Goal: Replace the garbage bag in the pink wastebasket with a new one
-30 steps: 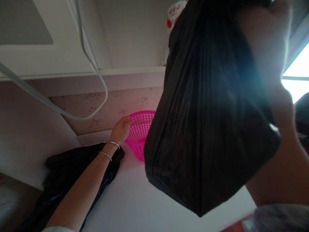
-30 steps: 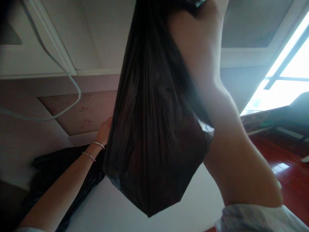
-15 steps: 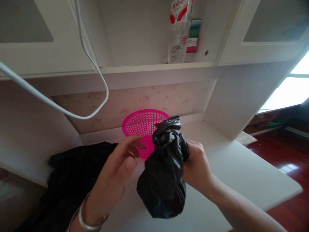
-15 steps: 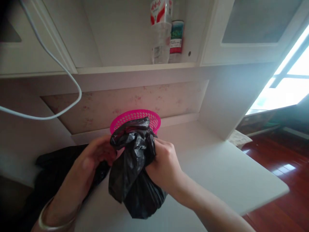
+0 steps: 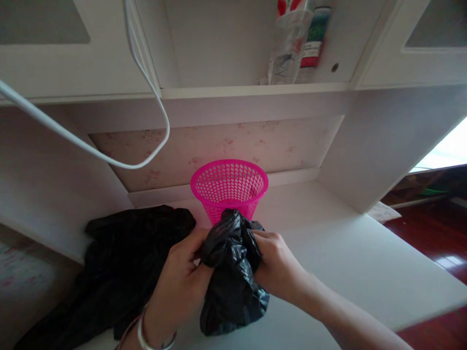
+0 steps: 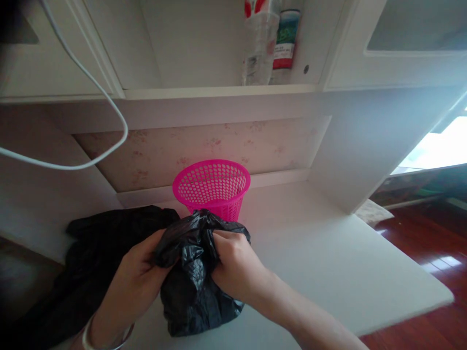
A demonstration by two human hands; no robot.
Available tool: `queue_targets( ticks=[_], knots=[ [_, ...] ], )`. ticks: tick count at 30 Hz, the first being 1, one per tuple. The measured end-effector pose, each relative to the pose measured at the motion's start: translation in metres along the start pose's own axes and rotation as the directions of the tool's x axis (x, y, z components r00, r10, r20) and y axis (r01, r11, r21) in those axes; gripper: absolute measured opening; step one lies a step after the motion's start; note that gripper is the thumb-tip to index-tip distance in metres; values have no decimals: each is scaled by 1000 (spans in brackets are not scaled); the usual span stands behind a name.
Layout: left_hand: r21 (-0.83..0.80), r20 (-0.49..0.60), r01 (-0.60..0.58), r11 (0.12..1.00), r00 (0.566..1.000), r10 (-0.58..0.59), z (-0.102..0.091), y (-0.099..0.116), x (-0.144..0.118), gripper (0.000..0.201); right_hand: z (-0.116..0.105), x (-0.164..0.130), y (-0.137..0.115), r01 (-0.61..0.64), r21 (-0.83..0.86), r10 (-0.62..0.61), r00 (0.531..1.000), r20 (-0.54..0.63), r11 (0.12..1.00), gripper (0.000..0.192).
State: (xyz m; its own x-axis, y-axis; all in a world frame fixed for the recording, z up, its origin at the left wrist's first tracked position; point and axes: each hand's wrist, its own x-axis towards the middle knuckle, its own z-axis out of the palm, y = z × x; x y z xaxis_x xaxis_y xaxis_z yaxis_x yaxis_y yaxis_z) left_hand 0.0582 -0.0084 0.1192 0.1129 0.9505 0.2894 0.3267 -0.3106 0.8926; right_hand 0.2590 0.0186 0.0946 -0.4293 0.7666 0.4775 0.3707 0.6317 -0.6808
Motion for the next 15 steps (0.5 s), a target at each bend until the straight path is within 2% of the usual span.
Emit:
queue_targets(
  ticks=[4,7,10,12,14,15],
  knots=[
    [-121,-21,70,990,997,-73,6,-15,-7,16,10,-6,5,-9,33,9,1000,4,999,23],
    [-249,-93,122,961,984,-150,12,-26,-11,19,4,-5,1,-57,91,49,995,89,994,21],
    [-339,-206,157,928,950,-236,9,-36,-16,22,-18,-7,0,-175,182,119,951,286,968,28],
    [-363,-276,173,916,919,-283,0,-39,-19,20,-37,-12,6,-263,238,139,889,436,935,49],
    [-385,-341,177,906,885,-318,-11,-38,-20,19,-56,-20,17,-342,308,165,862,479,888,67],
    [-389,-374,172,905,869,-326,-17,-37,-20,19,-64,-26,24,-373,351,200,875,440,859,64]
  ],
)
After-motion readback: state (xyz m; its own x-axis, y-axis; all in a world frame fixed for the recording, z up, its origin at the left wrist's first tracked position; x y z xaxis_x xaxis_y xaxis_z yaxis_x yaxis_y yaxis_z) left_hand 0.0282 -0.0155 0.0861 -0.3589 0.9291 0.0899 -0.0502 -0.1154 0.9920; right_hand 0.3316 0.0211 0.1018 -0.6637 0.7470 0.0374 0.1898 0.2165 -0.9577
